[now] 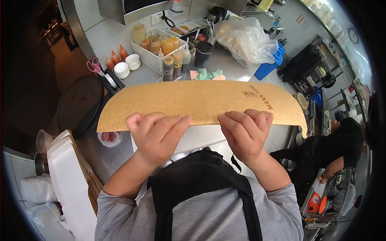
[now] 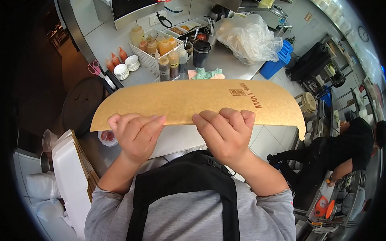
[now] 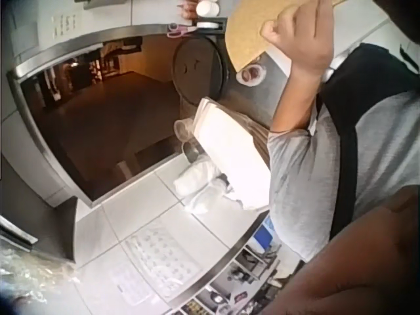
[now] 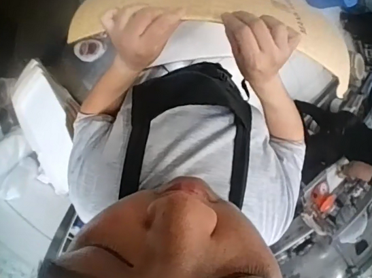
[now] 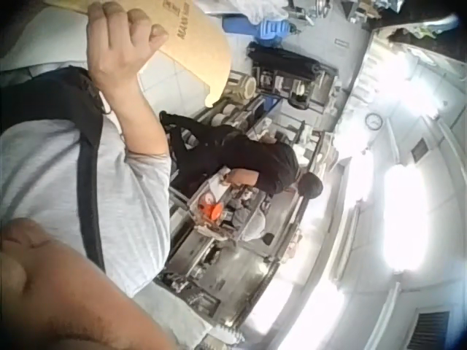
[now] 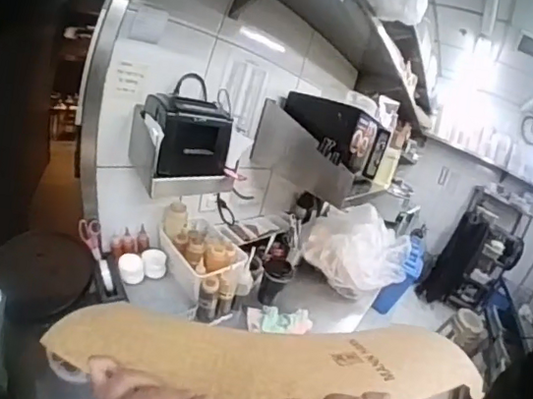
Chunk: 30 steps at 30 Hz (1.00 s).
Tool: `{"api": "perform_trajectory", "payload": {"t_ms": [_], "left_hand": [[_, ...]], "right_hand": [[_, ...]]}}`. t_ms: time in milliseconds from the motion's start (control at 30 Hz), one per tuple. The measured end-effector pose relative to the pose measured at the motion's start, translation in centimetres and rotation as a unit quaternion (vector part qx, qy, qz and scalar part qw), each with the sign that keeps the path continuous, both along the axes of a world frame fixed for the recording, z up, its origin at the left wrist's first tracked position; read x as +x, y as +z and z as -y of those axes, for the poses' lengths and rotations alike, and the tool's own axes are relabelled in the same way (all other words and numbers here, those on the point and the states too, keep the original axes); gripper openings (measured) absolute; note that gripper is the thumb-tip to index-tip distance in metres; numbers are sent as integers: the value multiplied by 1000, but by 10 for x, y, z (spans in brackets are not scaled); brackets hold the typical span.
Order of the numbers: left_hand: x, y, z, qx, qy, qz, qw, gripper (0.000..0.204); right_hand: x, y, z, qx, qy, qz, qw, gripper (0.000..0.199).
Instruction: The person assembles cardboard takeout boxes by folding the sides and tucking the tabs into the pre-cut slots by hand.
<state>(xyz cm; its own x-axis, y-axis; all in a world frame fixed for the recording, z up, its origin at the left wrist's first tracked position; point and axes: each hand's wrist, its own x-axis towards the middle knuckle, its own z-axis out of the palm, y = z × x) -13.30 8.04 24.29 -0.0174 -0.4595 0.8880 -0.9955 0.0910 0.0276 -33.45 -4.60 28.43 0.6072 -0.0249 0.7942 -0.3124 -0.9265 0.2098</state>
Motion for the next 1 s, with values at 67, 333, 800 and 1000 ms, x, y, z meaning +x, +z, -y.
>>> {"api": "perform_trajectory", "payload": {"t_ms": [67,333,800,1000], "left_hand": [[0,2,-1,0,3,6,1000,26],[3,19,5,38,-17,-55,998,24],[5,24,7,136,-45,-55,988,19],[-16,20,13,144,-69,-94,983,14]], "right_hand": [[0,2,-2,-2,-8,-5,1000,29],[3,9,-1,49,-22,-26,998,26],[10,12,-3,100,-4,-67,993,13],[13,4,-3,151,-6,-95,984,13]]}}
